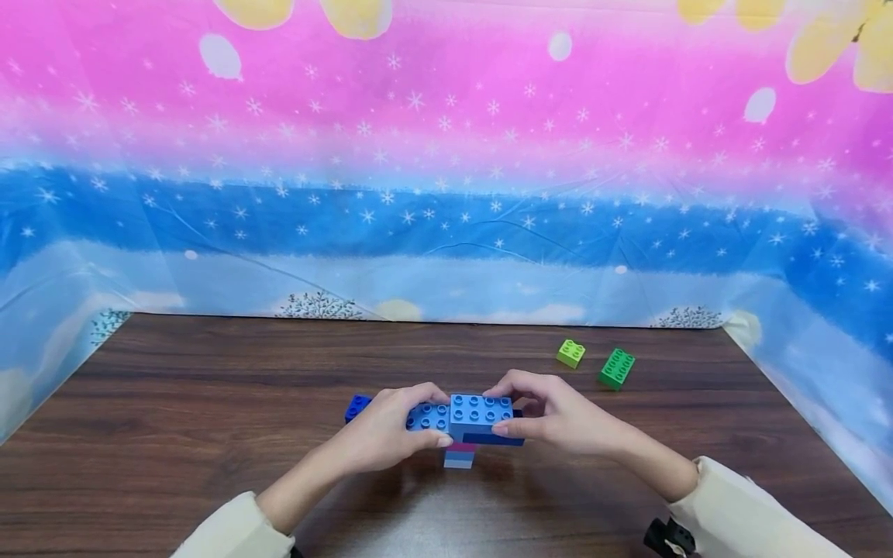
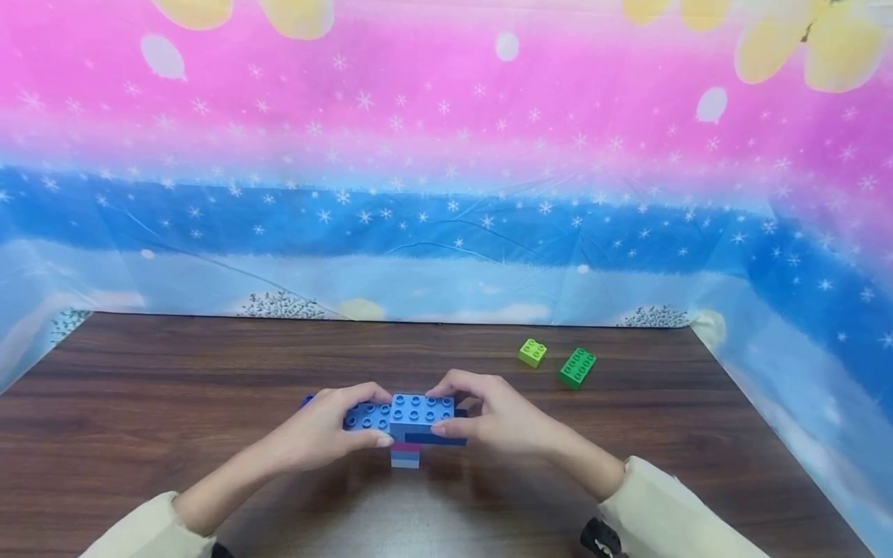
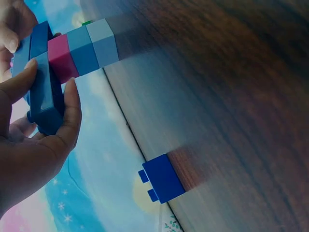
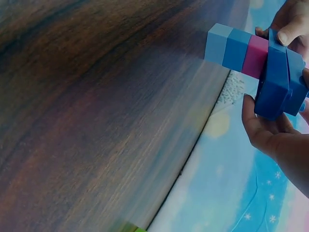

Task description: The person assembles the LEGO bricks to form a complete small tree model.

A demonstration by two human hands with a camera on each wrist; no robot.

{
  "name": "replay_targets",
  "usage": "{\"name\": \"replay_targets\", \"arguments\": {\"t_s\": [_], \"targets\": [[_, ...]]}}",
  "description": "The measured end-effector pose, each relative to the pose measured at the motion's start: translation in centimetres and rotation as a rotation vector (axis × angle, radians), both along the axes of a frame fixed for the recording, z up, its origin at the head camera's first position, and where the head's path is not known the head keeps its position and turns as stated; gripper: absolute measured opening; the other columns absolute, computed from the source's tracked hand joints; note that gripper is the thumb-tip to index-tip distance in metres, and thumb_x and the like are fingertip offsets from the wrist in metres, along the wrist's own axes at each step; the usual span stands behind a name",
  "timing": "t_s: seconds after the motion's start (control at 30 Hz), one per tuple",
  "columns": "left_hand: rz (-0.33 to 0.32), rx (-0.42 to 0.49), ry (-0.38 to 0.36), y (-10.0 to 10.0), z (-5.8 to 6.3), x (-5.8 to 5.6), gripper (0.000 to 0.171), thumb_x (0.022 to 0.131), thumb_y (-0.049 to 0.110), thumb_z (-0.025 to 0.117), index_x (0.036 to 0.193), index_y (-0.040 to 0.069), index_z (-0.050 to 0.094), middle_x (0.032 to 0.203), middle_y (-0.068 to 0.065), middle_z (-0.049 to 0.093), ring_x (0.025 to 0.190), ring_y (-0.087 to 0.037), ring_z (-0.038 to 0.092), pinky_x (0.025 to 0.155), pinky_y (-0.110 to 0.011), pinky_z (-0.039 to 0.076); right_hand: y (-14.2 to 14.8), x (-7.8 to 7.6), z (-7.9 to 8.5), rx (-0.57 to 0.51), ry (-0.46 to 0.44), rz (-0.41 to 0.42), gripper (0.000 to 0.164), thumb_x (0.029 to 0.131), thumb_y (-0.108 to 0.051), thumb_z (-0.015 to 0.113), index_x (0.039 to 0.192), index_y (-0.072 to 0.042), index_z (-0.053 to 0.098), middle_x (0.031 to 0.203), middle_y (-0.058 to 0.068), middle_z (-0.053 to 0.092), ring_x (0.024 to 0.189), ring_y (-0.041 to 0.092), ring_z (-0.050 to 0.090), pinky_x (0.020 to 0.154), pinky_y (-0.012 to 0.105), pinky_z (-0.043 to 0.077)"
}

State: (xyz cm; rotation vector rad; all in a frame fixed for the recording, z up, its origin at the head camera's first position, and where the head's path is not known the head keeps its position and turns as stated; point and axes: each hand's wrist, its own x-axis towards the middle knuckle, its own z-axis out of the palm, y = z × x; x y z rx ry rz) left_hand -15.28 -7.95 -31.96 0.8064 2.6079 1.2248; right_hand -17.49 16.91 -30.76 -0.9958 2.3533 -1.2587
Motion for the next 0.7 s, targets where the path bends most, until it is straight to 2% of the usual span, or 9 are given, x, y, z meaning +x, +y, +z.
{"name": "replay_targets", "arguments": {"t_s": [0.17, 0.37, 0.47, 0.6, 0.7], "targets": [[-0.020, 0.005, -0.031, -0.03, 0.00, -0.03, 0.044, 0.089, 0.037, 0.058, 0.125, 0.016, 0.048, 0.116, -0.010, 0.059, 0.102, -0.024, 0.057, 0.081, -0.044, 0.045, -0.01, -0.02, 0.02, -0.006, -0.001, -0.005, 0.026, 0.087, -0.017, 0.063, 0.112, -0.009, 0.059, 0.105, 0.007, 0.057, 0.092, 0.023, 0.057, 0.071, 0.033, 0.051], [-0.023, 0.010, -0.043, 0.01, 0.22, -0.01, 0.035, 0.092, 0.038, 0.052, 0.122, 0.020, 0.051, 0.121, -0.010, 0.057, 0.110, -0.028, 0.053, 0.086, -0.047, 0.043, -0.01, -0.05, 0.08, -0.008, -0.001, -0.014, 0.027, 0.087, -0.016, 0.064, 0.112, -0.008, 0.059, 0.104, 0.007, 0.058, 0.090, 0.023, 0.057, 0.070, 0.033, 0.051], [-0.025, 0.020, -0.061, 0.02, 0.33, 0.00, 0.034, 0.092, 0.037, 0.053, 0.120, 0.019, 0.052, 0.119, -0.012, 0.057, 0.093, -0.025, 0.060, 0.076, -0.041, 0.048, -0.02, -0.05, 0.08, -0.011, 0.003, -0.013, 0.027, 0.086, -0.016, 0.064, 0.112, -0.007, 0.060, 0.104, 0.007, 0.059, 0.090, 0.023, 0.057, 0.070, 0.033, 0.051], [-0.031, 0.040, -0.089, 0.03, 0.41, 0.00, 0.034, 0.091, 0.036, 0.055, 0.120, 0.017, 0.052, 0.118, -0.015, 0.057, 0.071, -0.018, 0.061, 0.062, -0.031, 0.048, 0.01, -0.03, 0.03, -0.012, 0.012, -0.012, 0.028, 0.086, -0.016, 0.065, 0.112, -0.006, 0.060, 0.103, 0.006, 0.059, 0.089, 0.023, 0.057, 0.069, 0.032, 0.051], [-0.033, 0.044, -0.088, 0.08, 0.43, -0.01, 0.034, 0.091, 0.036, 0.055, 0.119, 0.017, 0.052, 0.118, -0.015, 0.057, 0.069, -0.017, 0.061, 0.061, -0.030, 0.048, 0.07, -0.03, 0.02, -0.011, 0.018, -0.011, 0.028, 0.086, -0.016, 0.065, 0.112, -0.006, 0.060, 0.103, 0.006, 0.059, 0.090, 0.023, 0.057, 0.070, 0.032, 0.051]]}}
